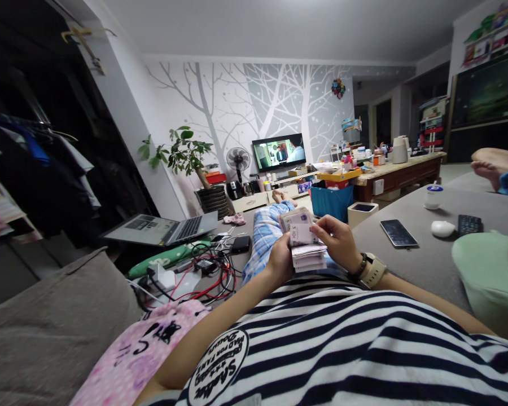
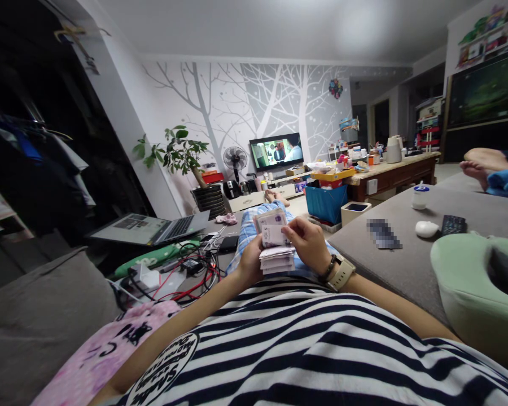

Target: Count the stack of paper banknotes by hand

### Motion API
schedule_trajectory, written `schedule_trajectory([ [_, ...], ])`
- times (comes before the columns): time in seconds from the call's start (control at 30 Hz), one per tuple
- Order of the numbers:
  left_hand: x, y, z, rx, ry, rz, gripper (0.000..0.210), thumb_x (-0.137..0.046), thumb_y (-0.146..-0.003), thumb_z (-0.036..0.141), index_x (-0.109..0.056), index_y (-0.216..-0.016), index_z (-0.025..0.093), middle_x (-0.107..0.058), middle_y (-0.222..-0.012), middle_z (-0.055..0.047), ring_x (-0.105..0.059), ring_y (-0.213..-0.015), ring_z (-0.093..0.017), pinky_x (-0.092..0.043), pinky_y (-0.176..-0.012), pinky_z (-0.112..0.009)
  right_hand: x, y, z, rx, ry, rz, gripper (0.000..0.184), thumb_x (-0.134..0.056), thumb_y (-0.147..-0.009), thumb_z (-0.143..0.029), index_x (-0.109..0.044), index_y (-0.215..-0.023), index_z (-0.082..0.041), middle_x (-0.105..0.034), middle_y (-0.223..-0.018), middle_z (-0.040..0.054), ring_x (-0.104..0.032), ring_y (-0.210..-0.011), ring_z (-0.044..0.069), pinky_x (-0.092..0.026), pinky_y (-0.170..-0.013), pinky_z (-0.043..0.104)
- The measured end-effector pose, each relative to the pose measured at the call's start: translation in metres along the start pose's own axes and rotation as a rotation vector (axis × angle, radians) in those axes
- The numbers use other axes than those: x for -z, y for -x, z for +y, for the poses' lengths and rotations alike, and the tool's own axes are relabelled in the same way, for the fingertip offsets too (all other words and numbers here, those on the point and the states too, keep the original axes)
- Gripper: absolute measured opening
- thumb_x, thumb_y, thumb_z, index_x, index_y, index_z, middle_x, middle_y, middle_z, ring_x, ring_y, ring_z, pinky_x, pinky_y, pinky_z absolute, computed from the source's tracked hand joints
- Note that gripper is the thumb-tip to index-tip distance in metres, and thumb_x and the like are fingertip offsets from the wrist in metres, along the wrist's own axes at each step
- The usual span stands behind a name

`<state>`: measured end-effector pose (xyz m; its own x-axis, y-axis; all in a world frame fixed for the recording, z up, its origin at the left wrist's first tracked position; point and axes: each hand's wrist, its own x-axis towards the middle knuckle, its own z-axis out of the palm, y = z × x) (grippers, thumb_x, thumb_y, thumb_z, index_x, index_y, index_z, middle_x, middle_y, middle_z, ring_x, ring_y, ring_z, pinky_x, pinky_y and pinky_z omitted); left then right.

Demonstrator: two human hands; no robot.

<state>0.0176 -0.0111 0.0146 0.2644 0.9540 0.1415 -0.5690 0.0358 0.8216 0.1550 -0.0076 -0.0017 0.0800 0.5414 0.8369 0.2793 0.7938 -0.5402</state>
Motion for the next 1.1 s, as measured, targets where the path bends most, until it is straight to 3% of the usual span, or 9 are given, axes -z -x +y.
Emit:
schedule_trajectory([
  [0.53, 0.0002, 0.001, -0.0009, -0.003, -0.024, -0.001, 0.031, -0.049, -0.077, 0.026, -0.068, -0.096, 0.01, -0.072, -0.075, -0.008, -0.068, -0.077, -0.023, -0.051, -0.075, -0.034, -0.0013, 0.0003, 0.0027, -0.003, -0.031, 0.006, 0.021, -0.058, -0.082, -0.034, -0.056, -0.069, -0.018, -0.049, -0.058, -0.0025, -0.042, -0.053, 0.011, -0.034, -0.051, 0.024],
  [0.8, -0.0019, 0.0019, -0.0006, 0.017, -0.025, 0.057, 0.032, -0.045, -0.076, 0.021, -0.068, -0.095, 0.01, -0.071, -0.07, -0.008, -0.068, -0.074, -0.023, -0.052, -0.072, -0.034, -0.002, 0.001, 0.0034, -0.001, -0.11, 0.002, 0.014, -0.057, -0.084, -0.032, -0.059, -0.08, -0.019, -0.054, -0.065, -0.0013, -0.047, -0.058, 0.012, -0.037, -0.055, 0.024],
  [1.1, 0.0011, -0.0001, -0.0013, 0.045, -0.01, 0.019, 0.033, -0.045, -0.08, 0.024, -0.067, -0.101, 0.009, -0.072, -0.078, -0.01, -0.068, -0.079, -0.024, -0.052, -0.077, -0.036, 0.0, 0.0024, 0.0004, -0.001, -0.183, -0.013, 0.026, -0.049, -0.089, -0.037, -0.057, -0.071, -0.019, -0.053, -0.059, -0.0016, -0.045, -0.055, 0.011, -0.037, -0.054, 0.024],
])
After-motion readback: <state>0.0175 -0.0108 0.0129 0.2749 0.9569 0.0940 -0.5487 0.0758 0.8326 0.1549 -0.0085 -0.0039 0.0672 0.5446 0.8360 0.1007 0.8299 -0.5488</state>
